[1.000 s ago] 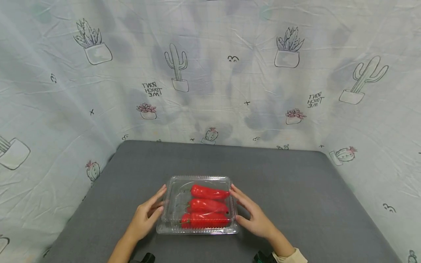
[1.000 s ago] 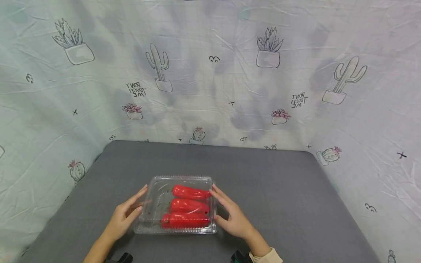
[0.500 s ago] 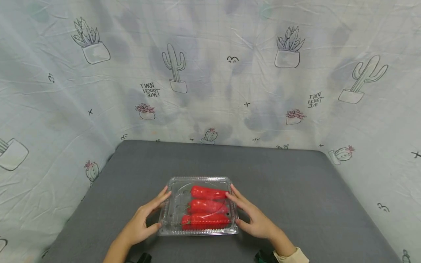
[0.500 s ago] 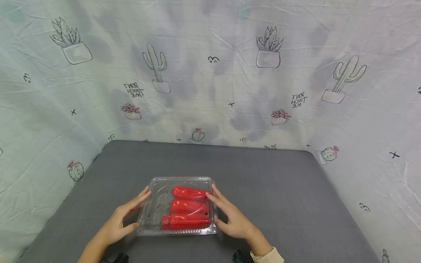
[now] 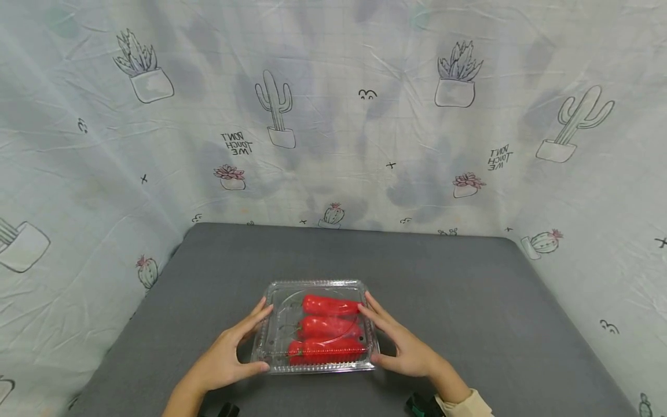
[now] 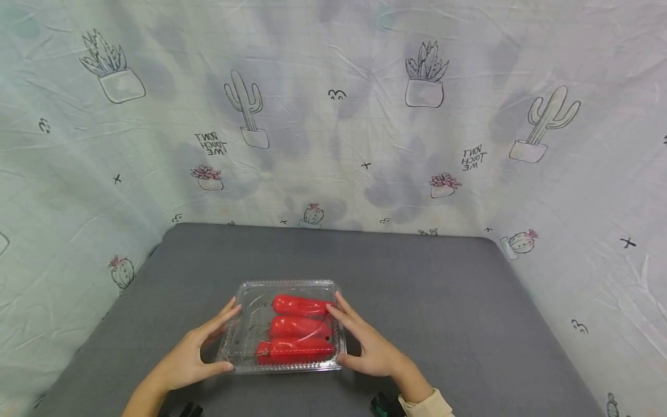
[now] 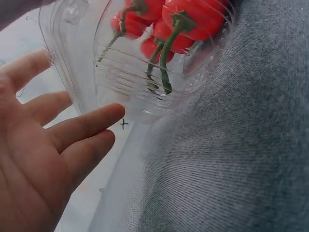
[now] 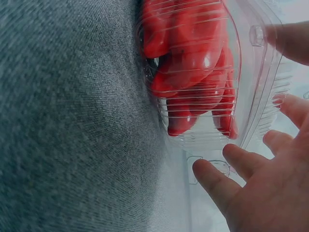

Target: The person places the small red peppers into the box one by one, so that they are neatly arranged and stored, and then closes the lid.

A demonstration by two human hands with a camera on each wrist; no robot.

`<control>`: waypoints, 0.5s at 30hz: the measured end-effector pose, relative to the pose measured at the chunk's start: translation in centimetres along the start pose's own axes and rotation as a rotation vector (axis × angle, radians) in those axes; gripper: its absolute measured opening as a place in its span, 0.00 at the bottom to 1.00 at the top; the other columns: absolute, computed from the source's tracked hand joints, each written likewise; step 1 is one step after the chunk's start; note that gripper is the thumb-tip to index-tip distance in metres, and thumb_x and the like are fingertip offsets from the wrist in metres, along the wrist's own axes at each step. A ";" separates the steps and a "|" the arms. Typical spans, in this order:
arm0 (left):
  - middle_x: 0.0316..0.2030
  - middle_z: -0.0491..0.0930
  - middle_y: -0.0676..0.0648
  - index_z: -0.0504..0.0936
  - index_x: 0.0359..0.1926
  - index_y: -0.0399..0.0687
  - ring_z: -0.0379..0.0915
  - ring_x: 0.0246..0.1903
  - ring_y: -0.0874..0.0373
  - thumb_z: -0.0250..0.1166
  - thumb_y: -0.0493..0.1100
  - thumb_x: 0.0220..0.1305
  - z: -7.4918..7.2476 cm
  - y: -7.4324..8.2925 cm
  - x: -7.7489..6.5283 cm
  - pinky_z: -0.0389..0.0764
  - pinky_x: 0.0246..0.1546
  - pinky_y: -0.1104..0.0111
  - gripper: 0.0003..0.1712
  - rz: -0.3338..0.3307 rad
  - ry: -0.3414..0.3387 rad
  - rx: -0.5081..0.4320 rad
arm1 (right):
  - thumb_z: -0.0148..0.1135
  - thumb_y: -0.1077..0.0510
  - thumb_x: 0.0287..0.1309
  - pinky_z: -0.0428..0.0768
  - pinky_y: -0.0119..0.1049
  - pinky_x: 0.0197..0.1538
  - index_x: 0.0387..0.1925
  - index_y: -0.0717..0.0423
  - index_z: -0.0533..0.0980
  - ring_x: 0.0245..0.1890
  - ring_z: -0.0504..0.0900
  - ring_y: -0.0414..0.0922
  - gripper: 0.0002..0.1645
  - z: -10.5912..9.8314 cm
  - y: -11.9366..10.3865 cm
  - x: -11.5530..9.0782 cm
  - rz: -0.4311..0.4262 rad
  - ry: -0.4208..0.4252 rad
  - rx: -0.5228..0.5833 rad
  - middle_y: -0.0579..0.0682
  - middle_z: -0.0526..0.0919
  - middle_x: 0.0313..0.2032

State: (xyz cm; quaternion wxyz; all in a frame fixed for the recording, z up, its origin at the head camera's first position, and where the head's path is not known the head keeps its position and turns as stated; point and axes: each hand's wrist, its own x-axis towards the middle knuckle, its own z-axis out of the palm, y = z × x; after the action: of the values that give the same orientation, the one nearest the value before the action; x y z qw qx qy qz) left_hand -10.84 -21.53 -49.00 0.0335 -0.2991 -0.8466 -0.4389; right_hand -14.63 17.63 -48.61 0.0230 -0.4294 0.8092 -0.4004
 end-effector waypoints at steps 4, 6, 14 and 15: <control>0.73 0.47 0.38 0.54 0.73 0.48 0.51 0.67 0.67 0.75 0.45 0.47 0.2 0.3 -0.2 0.74 0.56 0.69 0.55 -0.033 0.012 -0.004 | 0.65 0.54 0.54 0.66 0.59 0.63 0.73 0.54 0.49 0.75 0.44 0.46 0.51 0.1 0.0 -0.1 0.022 -0.007 0.012 0.57 0.39 0.75; 0.74 0.47 0.40 0.53 0.73 0.51 0.50 0.67 0.65 0.75 0.44 0.48 0.4 0.4 -0.4 0.73 0.56 0.70 0.55 -0.066 0.016 -0.012 | 0.64 0.54 0.54 0.65 0.57 0.64 0.74 0.54 0.47 0.75 0.43 0.46 0.52 0.2 0.0 -0.2 0.036 -0.007 0.022 0.58 0.39 0.75; 0.73 0.47 0.38 0.41 0.75 0.53 0.59 0.65 0.39 0.72 0.47 0.52 0.9 0.8 -0.9 0.71 0.57 0.52 0.60 -0.219 0.020 -0.031 | 0.64 0.57 0.57 0.71 0.43 0.62 0.74 0.59 0.38 0.70 0.57 0.55 0.56 0.9 -0.2 -1.1 0.141 0.062 0.139 0.64 0.42 0.73; 0.73 0.48 0.39 0.41 0.75 0.51 0.59 0.65 0.40 0.72 0.47 0.52 1.0 0.9 -1.0 0.72 0.58 0.55 0.60 -0.227 0.021 -0.022 | 0.64 0.57 0.57 0.72 0.43 0.62 0.74 0.60 0.38 0.68 0.59 0.58 0.56 1.1 -0.2 -1.2 0.161 0.067 0.163 0.66 0.44 0.73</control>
State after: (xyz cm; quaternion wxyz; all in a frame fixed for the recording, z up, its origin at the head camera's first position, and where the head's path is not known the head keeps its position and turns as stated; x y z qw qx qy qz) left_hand -9.41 -20.87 -49.28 -0.0107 -0.1970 -0.8697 -0.4524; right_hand -13.32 17.73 -49.54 0.0627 -0.3461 0.8062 -0.4757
